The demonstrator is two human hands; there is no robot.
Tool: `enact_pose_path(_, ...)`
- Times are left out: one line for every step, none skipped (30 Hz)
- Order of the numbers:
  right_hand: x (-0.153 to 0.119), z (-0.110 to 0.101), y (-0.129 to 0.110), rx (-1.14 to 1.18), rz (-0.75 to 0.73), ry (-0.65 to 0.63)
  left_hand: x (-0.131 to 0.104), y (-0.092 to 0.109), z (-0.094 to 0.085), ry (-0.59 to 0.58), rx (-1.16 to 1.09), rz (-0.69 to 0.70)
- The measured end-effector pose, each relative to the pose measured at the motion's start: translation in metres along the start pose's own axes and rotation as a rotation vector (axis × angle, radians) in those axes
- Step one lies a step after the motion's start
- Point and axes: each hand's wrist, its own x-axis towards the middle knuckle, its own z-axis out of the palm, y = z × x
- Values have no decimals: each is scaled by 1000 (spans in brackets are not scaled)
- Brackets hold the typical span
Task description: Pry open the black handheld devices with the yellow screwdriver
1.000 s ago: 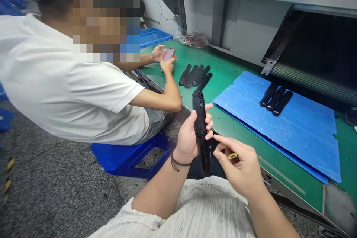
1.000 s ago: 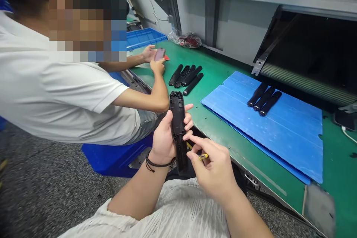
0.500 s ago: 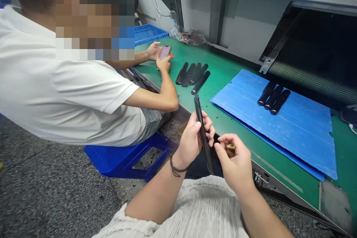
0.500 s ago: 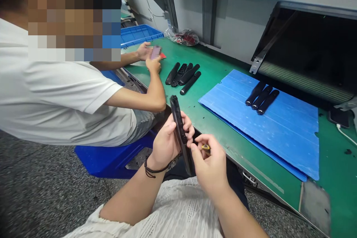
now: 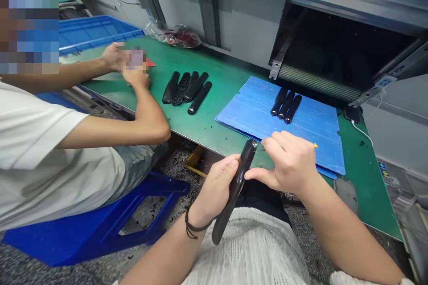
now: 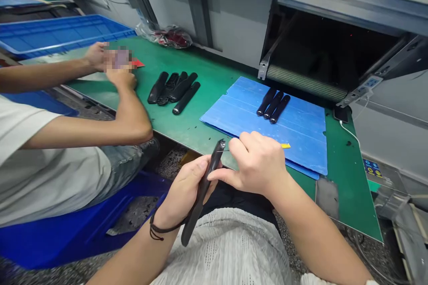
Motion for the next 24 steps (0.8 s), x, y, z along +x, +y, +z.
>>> enact_pose_path(2,-1,0,-17,-7,-10,0,0,1,-6,6,-2)
enact_pose_path(4,-1,0,-34,-15,-16,-1,0,1,-9,10,-5)
enact_pose_path(4,0,0,-50,-22,-12,-1,-1,2,-8,12,-8)
enact_pose_path(4,0,0,-64,-27,-4,-1,-1,2,-5,10,-10)
enact_pose_path(4,1,0,-76,-32,6,0,-2,2,0,7,-11)
enact_pose_path(2,3,0,-84,-36,16,0,-2,2,7,5,-10)
enact_pose_path(0,4,-1,-87,-39,23,1,-3,3,15,4,-10)
enact_pose_path(-2,6,-1,-87,-39,28,1,-4,3,21,0,-12)
enact_pose_path(-5,8,-2,-84,-33,31,2,-5,4,27,-7,-15)
enact_pose_path(-8,10,-3,-79,-22,34,3,-5,6,31,-14,-19)
enact_pose_path(-11,12,-4,-70,-7,39,4,-6,7,31,-24,-23)
enact_pose_path(-13,14,-5,-60,10,43,4,-7,8,29,-39,-25)
enact_pose_path(-16,16,-6,-48,26,44,5,-8,10,26,-53,-23)
enact_pose_path(-19,19,-7,-33,41,45,6,-8,11,28,-63,-18)
enact_pose_path(-21,21,-9,-16,55,41,7,-9,12,35,-68,-11)
enact_pose_path(-23,22,-10,3,66,35,8,-9,13,45,-71,-5)
enact_pose_path(-25,24,-12,24,76,29,9,-9,14,56,-74,-2)
enact_pose_path(-27,25,-14,43,84,19,10,-9,15,66,-78,-5)
enact_pose_path(-28,26,-16,61,92,11,11,-9,16,77,-80,-10)
enact_pose_path(-29,27,-19,77,97,3,12,-8,16,90,-81,-13)
enact_pose_path(-30,28,-21,92,97,-6,13,-7,16,104,-82,-13)
enact_pose_path(-31,29,-25,109,96,-13,14,-6,17,119,-85,-10)
enact_pose_path(-31,29,-28,128,93,-21,15,-5,17,136,-95,-9)
enact_pose_path(-32,30,-32,150,87,-27,16,-4,17,155,-112,-13)
